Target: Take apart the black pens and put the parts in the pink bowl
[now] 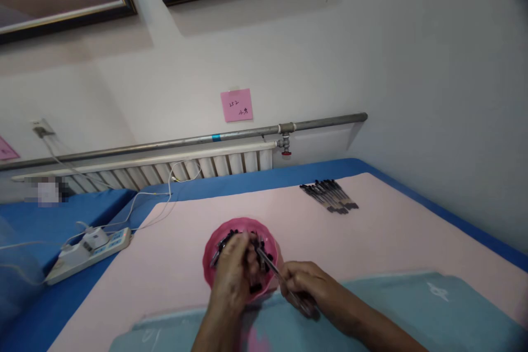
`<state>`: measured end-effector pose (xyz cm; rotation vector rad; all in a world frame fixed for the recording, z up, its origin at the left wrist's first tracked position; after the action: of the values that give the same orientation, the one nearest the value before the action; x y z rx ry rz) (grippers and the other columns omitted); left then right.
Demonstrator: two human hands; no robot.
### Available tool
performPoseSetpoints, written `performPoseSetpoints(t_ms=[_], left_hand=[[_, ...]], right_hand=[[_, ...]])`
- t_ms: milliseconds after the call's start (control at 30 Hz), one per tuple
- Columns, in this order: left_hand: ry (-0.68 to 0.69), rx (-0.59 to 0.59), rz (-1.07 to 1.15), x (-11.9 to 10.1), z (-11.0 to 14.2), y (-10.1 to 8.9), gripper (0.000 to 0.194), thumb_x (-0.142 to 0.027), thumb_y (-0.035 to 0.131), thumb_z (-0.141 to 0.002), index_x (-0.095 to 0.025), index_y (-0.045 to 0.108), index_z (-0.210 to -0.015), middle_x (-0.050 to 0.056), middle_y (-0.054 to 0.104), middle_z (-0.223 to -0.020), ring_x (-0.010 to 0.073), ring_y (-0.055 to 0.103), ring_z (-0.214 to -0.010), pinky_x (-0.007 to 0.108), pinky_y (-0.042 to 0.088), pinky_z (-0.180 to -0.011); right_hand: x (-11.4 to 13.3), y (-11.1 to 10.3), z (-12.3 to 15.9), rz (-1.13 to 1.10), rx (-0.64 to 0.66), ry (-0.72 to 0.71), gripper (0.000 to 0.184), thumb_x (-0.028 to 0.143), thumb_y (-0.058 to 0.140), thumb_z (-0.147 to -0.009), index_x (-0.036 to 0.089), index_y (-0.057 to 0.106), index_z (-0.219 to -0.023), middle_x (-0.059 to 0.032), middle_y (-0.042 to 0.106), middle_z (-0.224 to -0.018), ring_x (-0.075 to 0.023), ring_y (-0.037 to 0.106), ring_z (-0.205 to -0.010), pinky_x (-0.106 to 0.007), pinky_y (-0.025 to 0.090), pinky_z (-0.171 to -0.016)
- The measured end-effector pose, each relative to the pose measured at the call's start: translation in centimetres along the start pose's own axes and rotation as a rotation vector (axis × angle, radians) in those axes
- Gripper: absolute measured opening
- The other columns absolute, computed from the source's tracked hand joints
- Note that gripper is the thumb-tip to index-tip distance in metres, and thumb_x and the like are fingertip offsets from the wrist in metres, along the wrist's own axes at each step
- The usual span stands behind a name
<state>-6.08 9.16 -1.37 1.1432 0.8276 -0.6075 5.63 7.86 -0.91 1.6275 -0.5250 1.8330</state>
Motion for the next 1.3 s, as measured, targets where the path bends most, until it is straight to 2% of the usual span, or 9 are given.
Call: performPoseSetpoints(t_ms=[100, 233, 433, 633, 700, 833, 967, 1133, 1300], left_hand=[[0.235, -0.249, 0.022, -4.4, -0.4, -4.7, 0.034, -0.040, 0.072, -0.058, -0.016, 0.052, -0.069, -0.008, 0.045, -0.051, 0.0032, 0.038, -0.042, 0.016, 0.028, -0.041], [0.377, -0.482, -0.062, -7.5, 0.1, -9.1, 0.029, -0.045, 0.060, -0.066, -0.019, 0.048, -0.066, -0.006, 0.053, -0.056, 0.0076, 0.046, -0.045, 0.021, 0.036, -0.044], [0.238, -0.392, -0.715, -5.6, -1.1, -7.0, 0.029, -0.046, 0.053, -0.072, -0.020, 0.050, -0.060, -0.004, 0.050, -0.047, 0.0125, 0.045, -0.043, 0.024, 0.033, -0.045], [0.221, -0.396, -1.046, -5.2, -1.6, -6.9, 0.026, -0.044, 0.047, -0.076, -0.020, 0.057, -0.077, 0.005, 0.063, -0.073, 0.0221, 0.059, -0.070, 0.030, 0.040, -0.062], [0.184, -0.368, -1.069, -4.8, -2.1, -7.5, 0.029, -0.045, 0.045, -0.077, -0.020, 0.057, -0.084, 0.007, 0.065, -0.081, 0.0233, 0.060, -0.075, 0.032, 0.042, -0.064], [0.206, -0.328, -1.181, -4.7, -2.4, -7.7, 0.028, -0.041, 0.045, -0.077, -0.019, 0.059, -0.086, 0.009, 0.065, -0.090, 0.0251, 0.060, -0.084, 0.034, 0.042, -0.073], [0.238, -0.331, -1.319, -4.9, -1.9, -7.1, 0.028, -0.039, 0.044, -0.077, -0.019, 0.060, -0.089, 0.009, 0.065, -0.093, 0.0256, 0.060, -0.086, 0.036, 0.042, -0.077], [0.261, -0.343, -1.439, -4.8, -1.3, -6.4, 0.030, -0.036, 0.038, -0.081, -0.020, 0.061, -0.093, 0.007, 0.065, -0.098, 0.0221, 0.060, -0.088, 0.033, 0.043, -0.078], [0.325, -0.377, -1.392, -6.2, -0.5, -5.5, 0.027, -0.035, 0.041, -0.079, -0.020, 0.062, -0.088, 0.007, 0.065, -0.093, 0.0216, 0.060, -0.084, 0.033, 0.042, -0.076]], right_hand=[[-0.1, -0.6, 0.2, 0.057, 0.005, 0.039, 0.010, 0.017, 0.042, -0.062, 0.019, 0.052, -0.058, 0.0070, 0.041, -0.041, -0.0070, 0.031, -0.036, -0.021, 0.022, -0.038], [0.1, -2.8, -0.1, 0.105, -0.166, 0.017, 0.009, 0.020, 0.047, -0.066, 0.020, 0.051, -0.058, 0.0084, 0.037, -0.039, -0.0072, 0.029, -0.036, -0.021, 0.020, -0.038], [1.4, -3.0, -2.3, 0.327, -0.373, -0.090, 0.005, 0.017, 0.054, -0.067, 0.021, 0.057, -0.065, 0.0079, 0.042, -0.043, -0.0093, 0.039, -0.043, -0.022, 0.024, -0.043], [2.9, -1.3, -4.1, 0.697, -0.324, -0.292, 0.004, 0.024, 0.056, -0.074, 0.022, 0.060, -0.075, 0.0051, 0.054, -0.054, -0.0102, 0.047, -0.049, -0.021, 0.027, -0.046], [3.7, -3.9, -3.6, 0.811, -0.444, -0.357, 0.012, 0.029, 0.049, -0.081, 0.022, 0.058, -0.077, 0.0037, 0.058, -0.059, -0.0111, 0.051, -0.052, -0.021, 0.032, -0.048], [5.1, -12.5, -1.7, 1.023, -0.776, -0.361, 0.017, 0.026, 0.042, -0.084, 0.020, 0.056, -0.076, -0.0043, 0.061, -0.074, -0.0183, 0.055, -0.070, -0.028, 0.039, -0.062], [5.3, -18.9, -1.3, 1.185, -0.921, -0.310, 0.019, 0.013, 0.039, -0.081, 0.017, 0.058, -0.084, -0.0121, 0.060, -0.088, -0.0259, 0.051, -0.088, -0.039, 0.036, -0.079], [3.8, -21.8, -3.3, 1.327, -0.926, -0.147, 0.016, 0.019, 0.048, -0.086, 0.011, 0.059, -0.094, -0.0097, 0.060, -0.096, -0.0220, 0.055, -0.092, -0.042, 0.041, -0.083], [3.1, -22.7, -3.7, 1.306, -0.883, 0.030, 0.026, 0.030, 0.052, -0.086, 0.012, 0.056, -0.105, -0.0081, 0.059, -0.105, -0.0180, 0.058, -0.089, -0.037, 0.048, -0.078]])
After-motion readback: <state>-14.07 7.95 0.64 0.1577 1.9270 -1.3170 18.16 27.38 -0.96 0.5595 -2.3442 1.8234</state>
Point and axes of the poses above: each hand's wrist, its own z-axis away from the middle knuckle, its own y-axis out of the palm, x = y × z, the point moved 10 cm from there along -z, towards the middle knuckle
